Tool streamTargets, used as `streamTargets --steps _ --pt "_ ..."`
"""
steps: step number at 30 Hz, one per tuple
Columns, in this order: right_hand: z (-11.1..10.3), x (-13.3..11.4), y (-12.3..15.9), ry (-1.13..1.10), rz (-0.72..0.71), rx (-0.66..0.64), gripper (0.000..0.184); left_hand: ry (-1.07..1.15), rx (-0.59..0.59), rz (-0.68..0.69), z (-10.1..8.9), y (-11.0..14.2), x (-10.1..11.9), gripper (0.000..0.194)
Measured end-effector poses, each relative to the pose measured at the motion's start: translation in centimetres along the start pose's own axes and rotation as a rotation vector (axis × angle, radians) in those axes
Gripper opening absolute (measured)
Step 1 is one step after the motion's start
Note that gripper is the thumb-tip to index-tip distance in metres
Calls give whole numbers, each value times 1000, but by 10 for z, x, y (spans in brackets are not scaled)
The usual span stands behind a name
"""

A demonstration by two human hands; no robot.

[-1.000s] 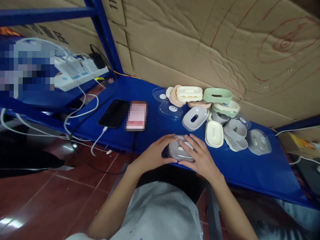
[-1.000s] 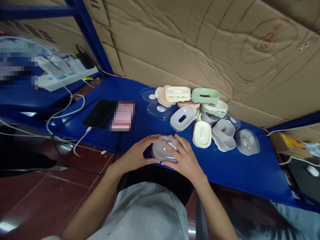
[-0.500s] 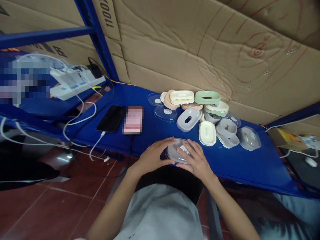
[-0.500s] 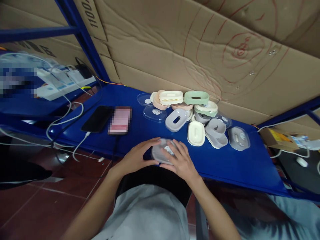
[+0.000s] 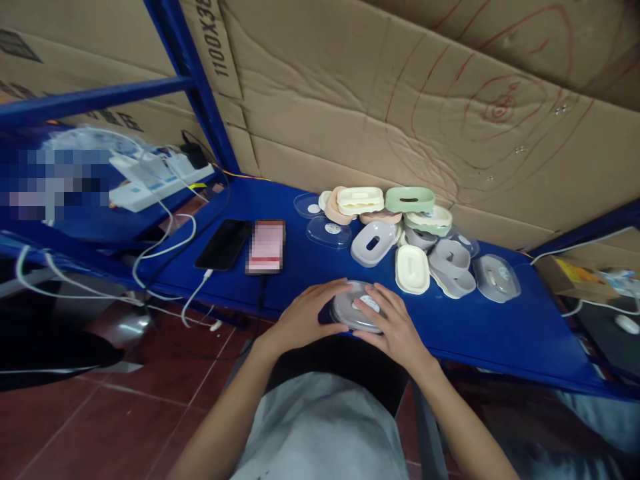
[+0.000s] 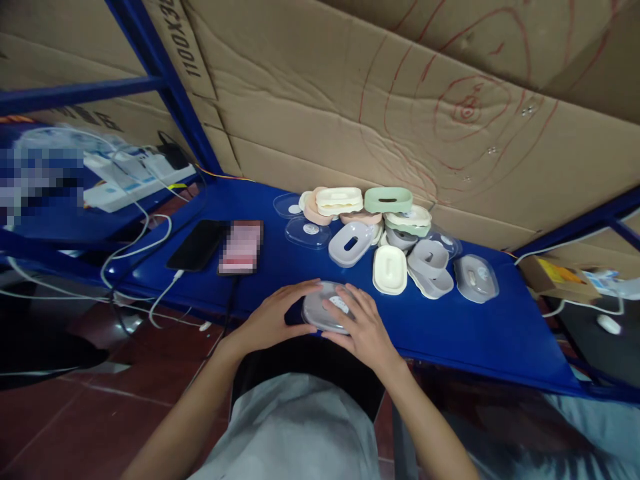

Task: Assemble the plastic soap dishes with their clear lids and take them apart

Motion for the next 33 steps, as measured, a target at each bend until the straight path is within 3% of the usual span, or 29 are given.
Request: streamTargets --steps 3,7,12,16,19,22,25,29,33 --pt "-10 -4 27 66 90 27 60 -60 -36 -24 -1 1 2 81" --pt "-37 12 93 219 285 102 62 -146 31 -24 0 -13 8 73" --pt "-77 56 179 487 552 244 64 -349 172 86 13 -68 23 60" --pt "-95 101 209 670 749 299 69 -434 109 70 26 -99 24 65" --pt "-101 139 211 721 845 325 77 -459 133 77 28 -92 18 56" --pt "-101 172 206 732 912 350 86 -467 211 78 21 -67 8 43" --pt "-98 189 197 753 919 432 88 -440 256 83 12 -42 -2 30" --pt "-91 174 159 708 773 551 68 -336 268 110 7 -24 -11 29" --pt "-70 149 90 513 559 343 51 -278 245 132 8 -22 -12 31"
Point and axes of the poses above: each hand's wrist, its own y-axis away from the middle knuckle, its own z-axis out of the palm, x = y × z, the point moved 1 cm from there along -y, towards the middle knuckle, and after that the axes turned 2 degrees about x, right-handed, at the moved point
